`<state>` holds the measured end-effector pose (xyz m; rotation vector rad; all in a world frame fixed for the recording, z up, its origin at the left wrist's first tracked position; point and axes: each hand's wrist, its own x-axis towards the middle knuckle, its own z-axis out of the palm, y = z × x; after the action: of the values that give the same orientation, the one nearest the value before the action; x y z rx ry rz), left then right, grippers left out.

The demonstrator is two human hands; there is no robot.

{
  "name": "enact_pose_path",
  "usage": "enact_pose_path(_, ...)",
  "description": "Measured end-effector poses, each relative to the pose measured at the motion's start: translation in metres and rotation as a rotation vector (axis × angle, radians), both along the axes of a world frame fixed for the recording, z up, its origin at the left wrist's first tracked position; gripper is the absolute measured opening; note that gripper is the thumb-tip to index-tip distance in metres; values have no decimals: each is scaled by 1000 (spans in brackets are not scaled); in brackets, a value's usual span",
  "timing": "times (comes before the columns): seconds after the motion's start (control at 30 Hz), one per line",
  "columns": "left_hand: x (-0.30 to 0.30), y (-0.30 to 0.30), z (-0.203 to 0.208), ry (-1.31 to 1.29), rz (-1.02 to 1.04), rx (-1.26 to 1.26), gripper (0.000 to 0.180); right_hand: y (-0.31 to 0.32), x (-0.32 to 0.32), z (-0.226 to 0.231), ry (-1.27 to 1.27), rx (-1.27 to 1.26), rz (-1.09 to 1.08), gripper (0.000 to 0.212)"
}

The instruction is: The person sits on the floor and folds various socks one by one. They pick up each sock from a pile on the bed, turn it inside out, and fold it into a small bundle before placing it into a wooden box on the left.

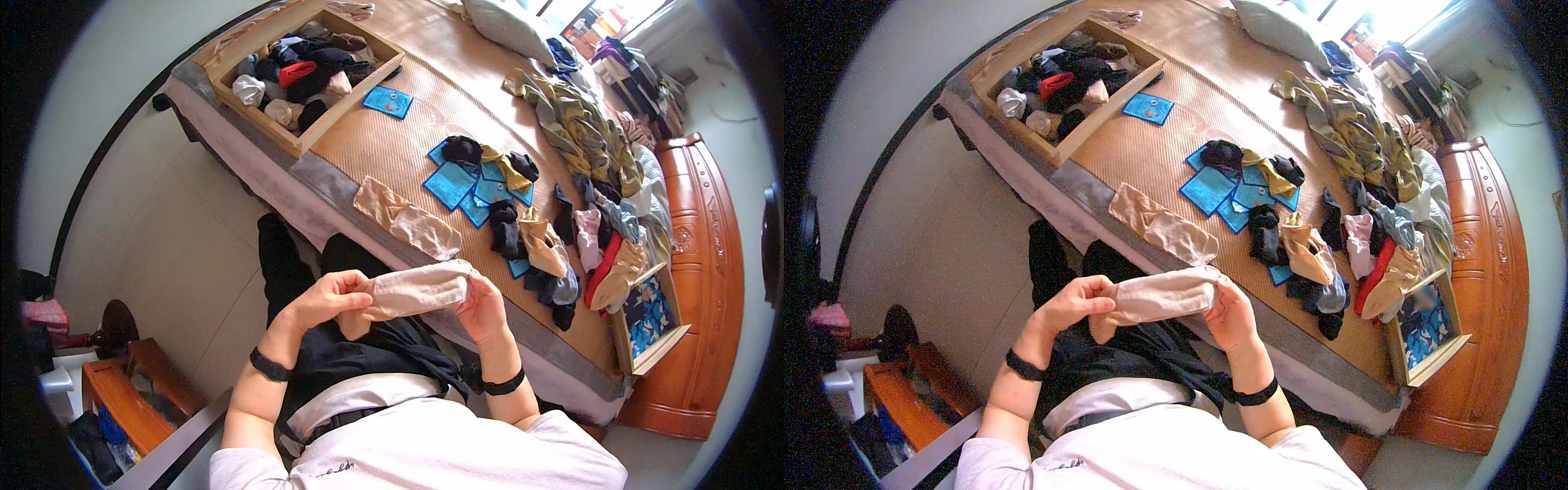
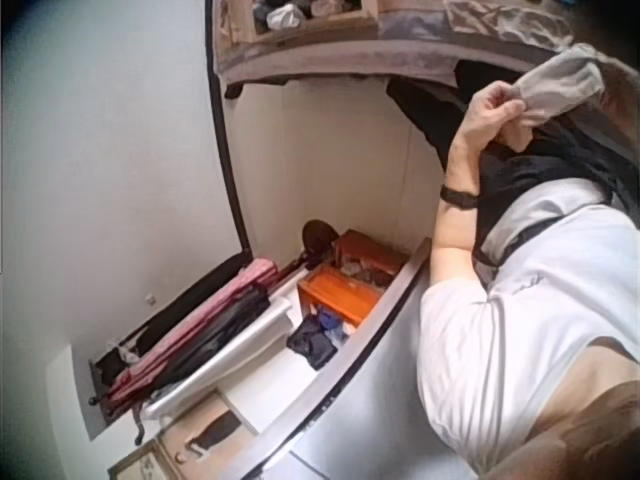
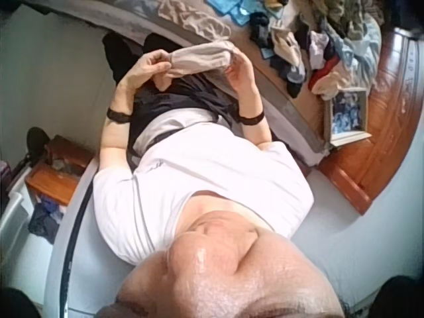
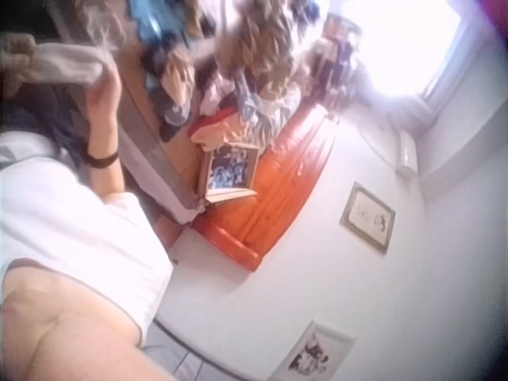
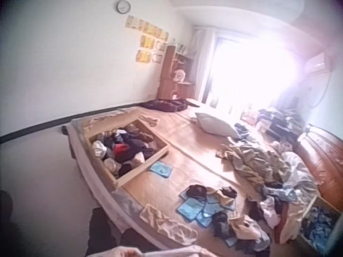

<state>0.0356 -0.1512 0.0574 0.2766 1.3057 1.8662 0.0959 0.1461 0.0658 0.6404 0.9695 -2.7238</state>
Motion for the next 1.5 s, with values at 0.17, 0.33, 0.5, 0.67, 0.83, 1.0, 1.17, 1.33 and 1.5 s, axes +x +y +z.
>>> enact_pose_path(0.17,-3,-12,1,-55,50,13,21,-3,-4,18,-10,-113,181,33)
enact_pose_path(0.33,-6,-4,6,-113,-5,-10,23,0,-1,-1,-114,233,287,23)
enact_pose_path(0.5,-23,-13,-11,-74,-72,-249,24,-1,-6,-5,-66,468,81,12)
enact_pose_path(0.67,-53,-17,-24,-121,281,-103,11,15,-15,-48,16,658,-50,18)
enact_pose_path(0.83,-103,38,-27,-90,682,-35,14,12,-42,-83,177,1123,-137,26)
enact_pose_path(1.0,-154,78,-60,594,824,-714,22,1,-86,-68,116,1531,-183,28)
enact_pose_path(1.17,-160,72,-96,716,748,-926,28,8,-91,-84,45,1823,-87,23)
enact_pose_path(1.33,-161,61,-90,674,628,-891,39,9,-96,-88,98,1866,-74,25)
enact_pose_path(1.5,-148,64,-88,774,646,-967,50,8,-90,-85,194,1779,-153,34)
